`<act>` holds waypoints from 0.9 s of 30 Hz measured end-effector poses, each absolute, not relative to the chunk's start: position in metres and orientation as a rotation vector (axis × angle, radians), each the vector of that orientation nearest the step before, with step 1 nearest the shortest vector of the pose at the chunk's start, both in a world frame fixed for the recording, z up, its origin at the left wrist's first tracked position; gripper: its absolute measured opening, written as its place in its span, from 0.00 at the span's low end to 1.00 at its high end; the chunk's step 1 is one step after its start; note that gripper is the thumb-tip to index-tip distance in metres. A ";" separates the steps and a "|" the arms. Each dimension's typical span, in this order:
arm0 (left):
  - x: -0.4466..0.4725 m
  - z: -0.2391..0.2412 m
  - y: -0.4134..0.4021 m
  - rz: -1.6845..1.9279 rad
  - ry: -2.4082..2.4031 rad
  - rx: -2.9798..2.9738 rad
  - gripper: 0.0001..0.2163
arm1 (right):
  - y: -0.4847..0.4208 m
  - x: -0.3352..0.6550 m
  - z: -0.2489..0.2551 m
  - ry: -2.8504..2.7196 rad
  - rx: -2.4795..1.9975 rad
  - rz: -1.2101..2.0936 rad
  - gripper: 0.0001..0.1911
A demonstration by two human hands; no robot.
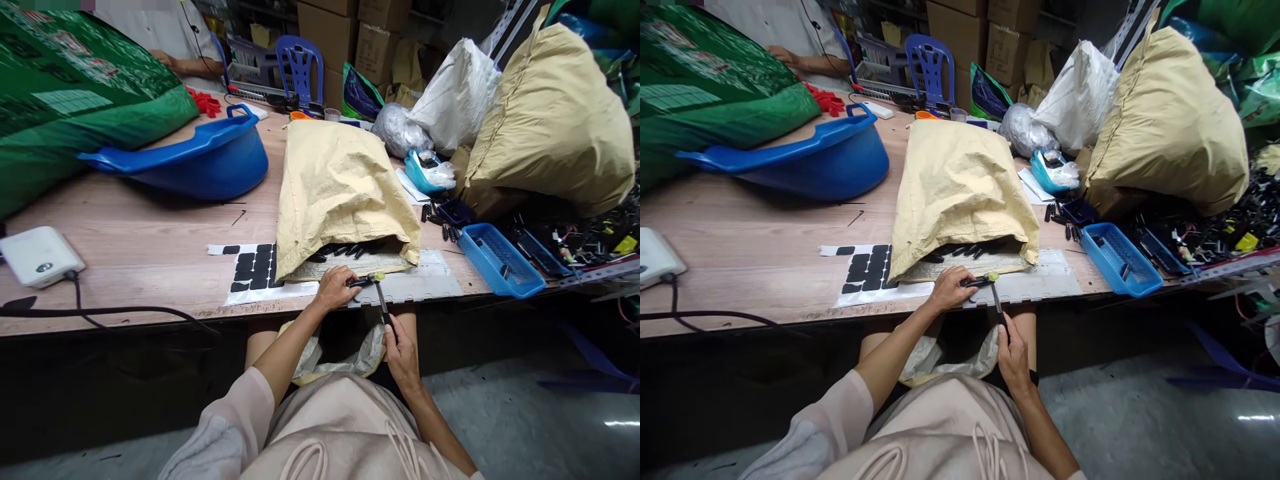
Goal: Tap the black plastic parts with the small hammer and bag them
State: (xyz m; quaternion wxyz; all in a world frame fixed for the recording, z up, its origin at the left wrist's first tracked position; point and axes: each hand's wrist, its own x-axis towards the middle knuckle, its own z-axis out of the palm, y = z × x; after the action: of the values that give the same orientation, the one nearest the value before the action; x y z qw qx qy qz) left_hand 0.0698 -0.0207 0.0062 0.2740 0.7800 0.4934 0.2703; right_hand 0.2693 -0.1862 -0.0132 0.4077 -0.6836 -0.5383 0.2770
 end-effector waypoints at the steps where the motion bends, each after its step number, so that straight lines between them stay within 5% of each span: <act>1: 0.070 0.007 -0.021 0.733 1.328 2.098 0.06 | -0.187 0.269 -0.012 -1.340 -1.721 0.723 0.29; 9: 0.070 0.009 -0.022 0.754 1.332 2.096 0.08 | -0.189 0.262 -0.015 -1.301 -1.620 0.847 0.27; 17: 0.067 0.006 -0.018 0.753 1.280 2.057 0.03 | -0.184 0.276 -0.035 -0.813 -1.261 1.372 0.29; 22: 0.064 0.002 -0.014 0.818 1.274 2.001 0.18 | -0.184 0.311 -0.045 -0.567 -0.954 1.652 0.22; 27: 0.062 0.003 -0.015 0.874 1.253 1.908 0.22 | -0.183 0.329 -0.061 -0.504 -0.687 1.845 0.20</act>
State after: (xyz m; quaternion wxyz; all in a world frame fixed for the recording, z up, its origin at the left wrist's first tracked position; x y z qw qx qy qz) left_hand 0.0623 -0.0154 0.0031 0.3416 0.7337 0.4816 0.3362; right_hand 0.3289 -0.1835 -0.0608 0.5266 -0.2874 -0.2109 0.7718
